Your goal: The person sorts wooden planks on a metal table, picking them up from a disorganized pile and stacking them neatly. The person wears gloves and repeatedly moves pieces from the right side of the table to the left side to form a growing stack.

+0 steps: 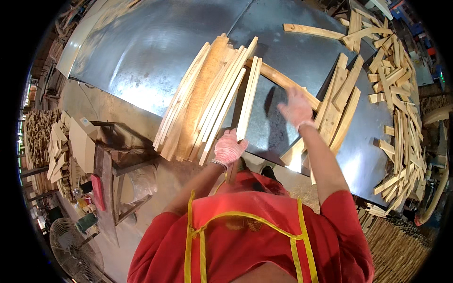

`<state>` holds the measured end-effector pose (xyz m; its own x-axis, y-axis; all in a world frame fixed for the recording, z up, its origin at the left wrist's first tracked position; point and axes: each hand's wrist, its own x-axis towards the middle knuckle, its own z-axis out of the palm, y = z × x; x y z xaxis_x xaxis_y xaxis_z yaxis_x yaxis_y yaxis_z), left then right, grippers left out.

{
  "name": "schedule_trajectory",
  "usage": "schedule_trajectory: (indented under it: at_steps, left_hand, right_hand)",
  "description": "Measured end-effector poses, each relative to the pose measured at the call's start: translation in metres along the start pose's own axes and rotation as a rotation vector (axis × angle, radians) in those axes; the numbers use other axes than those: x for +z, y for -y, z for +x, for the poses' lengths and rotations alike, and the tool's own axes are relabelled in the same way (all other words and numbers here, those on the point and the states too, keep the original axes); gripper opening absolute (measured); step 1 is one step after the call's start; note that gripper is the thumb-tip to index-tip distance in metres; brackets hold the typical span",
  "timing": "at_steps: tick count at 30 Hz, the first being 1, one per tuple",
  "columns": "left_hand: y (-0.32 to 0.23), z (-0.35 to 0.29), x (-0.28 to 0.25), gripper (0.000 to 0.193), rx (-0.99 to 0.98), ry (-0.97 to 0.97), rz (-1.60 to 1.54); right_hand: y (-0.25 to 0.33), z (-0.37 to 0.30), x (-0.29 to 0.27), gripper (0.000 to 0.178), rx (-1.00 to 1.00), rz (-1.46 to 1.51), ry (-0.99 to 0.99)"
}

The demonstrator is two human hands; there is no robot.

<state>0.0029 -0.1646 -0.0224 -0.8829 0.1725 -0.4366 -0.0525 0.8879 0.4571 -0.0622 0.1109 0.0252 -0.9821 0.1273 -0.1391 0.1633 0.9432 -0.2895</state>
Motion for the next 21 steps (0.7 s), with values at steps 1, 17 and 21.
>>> schedule_trajectory:
  at_steps: [1, 17, 21]
  left_hand:
    - [0.003, 0.004, 0.006, 0.064, 0.029, -0.021, 0.016]
    - [-0.016, 0.005, -0.026, 0.059, -0.071, 0.116, -0.190]
    - [-0.023, 0.006, -0.049, 0.050, -0.048, 0.115, -0.306]
  right_hand:
    - [-0.025, 0.019, 0.006, 0.071, 0.008, -0.145, -0.170]
    - [-0.114, -0.019, -0.067, 0.043, 0.202, 1.513, -0.248]
    - [-0.049, -0.047, 0.023, 0.049, 0.360, 1.053, -0.058]
